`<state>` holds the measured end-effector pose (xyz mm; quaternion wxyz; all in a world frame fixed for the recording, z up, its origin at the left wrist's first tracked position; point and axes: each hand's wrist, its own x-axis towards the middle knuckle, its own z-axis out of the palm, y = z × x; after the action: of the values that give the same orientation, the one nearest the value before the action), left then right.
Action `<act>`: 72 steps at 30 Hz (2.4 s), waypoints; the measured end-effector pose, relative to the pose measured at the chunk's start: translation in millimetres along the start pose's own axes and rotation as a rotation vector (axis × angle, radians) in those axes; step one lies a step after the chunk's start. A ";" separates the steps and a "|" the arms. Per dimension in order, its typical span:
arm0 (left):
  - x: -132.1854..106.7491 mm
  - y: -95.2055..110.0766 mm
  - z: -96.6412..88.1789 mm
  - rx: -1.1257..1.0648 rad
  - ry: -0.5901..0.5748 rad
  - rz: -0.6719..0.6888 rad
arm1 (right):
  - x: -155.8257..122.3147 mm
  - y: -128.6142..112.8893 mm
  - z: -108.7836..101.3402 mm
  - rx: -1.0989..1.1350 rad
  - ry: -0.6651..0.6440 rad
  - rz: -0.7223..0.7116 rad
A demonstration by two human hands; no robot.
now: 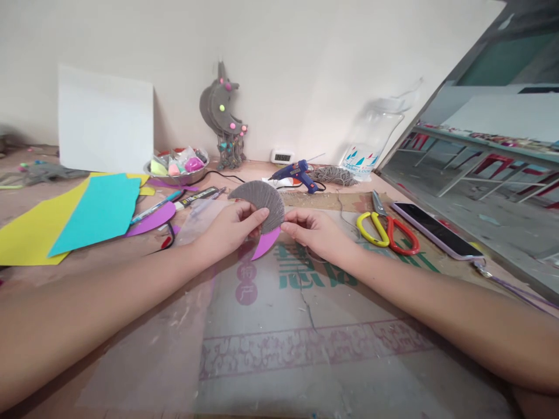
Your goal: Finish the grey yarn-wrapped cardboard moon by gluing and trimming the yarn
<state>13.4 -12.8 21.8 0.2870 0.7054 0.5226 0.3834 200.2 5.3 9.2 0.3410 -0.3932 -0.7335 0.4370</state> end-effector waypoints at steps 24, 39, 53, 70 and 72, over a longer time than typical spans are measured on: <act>3.9 -11.2 4.2 -0.335 -0.084 -0.093 | 4.1 -1.0 -16.8 -0.048 0.360 -0.092; 5.9 -11.8 4.3 -0.461 -0.107 -0.147 | -9.2 -1.4 -1.1 -0.299 0.171 -0.184; 3.4 -10.5 3.6 -0.408 -0.110 -0.118 | -2.1 0.3 -1.9 -0.083 0.128 -0.086; 3.7 -8.1 3.3 -0.401 -0.116 -0.119 | -0.1 5.5 -2.0 -0.031 0.055 -0.129; 4.2 -13.0 3.9 -0.473 -0.126 -0.122 | -0.3 4.6 -2.8 -0.067 0.091 -0.128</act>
<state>10.6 -5.0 10.2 0.4987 0.6083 0.4411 0.4321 204.1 7.5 6.0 0.3880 -0.3761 -0.7552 0.3711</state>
